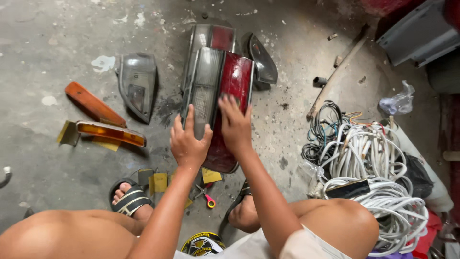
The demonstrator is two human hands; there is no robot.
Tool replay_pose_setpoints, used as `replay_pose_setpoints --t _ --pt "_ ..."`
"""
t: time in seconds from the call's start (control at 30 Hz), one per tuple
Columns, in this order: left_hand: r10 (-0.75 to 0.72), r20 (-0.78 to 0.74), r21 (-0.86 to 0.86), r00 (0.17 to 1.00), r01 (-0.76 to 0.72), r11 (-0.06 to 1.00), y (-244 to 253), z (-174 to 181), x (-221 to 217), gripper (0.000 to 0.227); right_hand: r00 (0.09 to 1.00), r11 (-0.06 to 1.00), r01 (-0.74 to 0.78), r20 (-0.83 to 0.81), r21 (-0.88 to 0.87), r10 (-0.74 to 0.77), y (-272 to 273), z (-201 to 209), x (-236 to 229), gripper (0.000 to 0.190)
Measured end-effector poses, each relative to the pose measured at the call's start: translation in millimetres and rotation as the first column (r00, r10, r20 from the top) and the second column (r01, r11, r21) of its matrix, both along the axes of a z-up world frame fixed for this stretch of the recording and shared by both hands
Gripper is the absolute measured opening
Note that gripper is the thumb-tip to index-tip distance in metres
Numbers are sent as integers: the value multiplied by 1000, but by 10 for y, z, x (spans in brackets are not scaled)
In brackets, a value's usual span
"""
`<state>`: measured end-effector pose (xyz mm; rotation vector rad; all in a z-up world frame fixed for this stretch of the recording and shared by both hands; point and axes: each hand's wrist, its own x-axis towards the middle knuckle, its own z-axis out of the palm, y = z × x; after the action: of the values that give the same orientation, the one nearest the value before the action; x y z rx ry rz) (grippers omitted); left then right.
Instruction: The person is sanding a red car taillight with a sanding block. They are sitting on the floor in a workshop, surrounded by other car parts and tools.
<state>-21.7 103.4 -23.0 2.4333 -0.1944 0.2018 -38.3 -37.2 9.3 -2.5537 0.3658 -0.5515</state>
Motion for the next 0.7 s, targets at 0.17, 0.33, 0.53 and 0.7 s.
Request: replay_pose_setpoints --t 0.17,0.33,0.53,0.7 --pt "-79 231 20 970 77 997 -23 263 -41 58 1000 1000 3 17 23 -3 -205 -222 370 36" --pt "-212 278 -22 937 227 974 -57 175 27 53 1000 995 -21 2 -97 21 -136 -189 53 42" --pt "-169 422 40 891 168 985 -55 145 44 51 995 995 23 -103 92 -14 -597 -293 818 34" --pt "-146 423 30 894 147 989 -47 187 67 51 995 999 5 -102 -37 -9 -152 -176 191 39"
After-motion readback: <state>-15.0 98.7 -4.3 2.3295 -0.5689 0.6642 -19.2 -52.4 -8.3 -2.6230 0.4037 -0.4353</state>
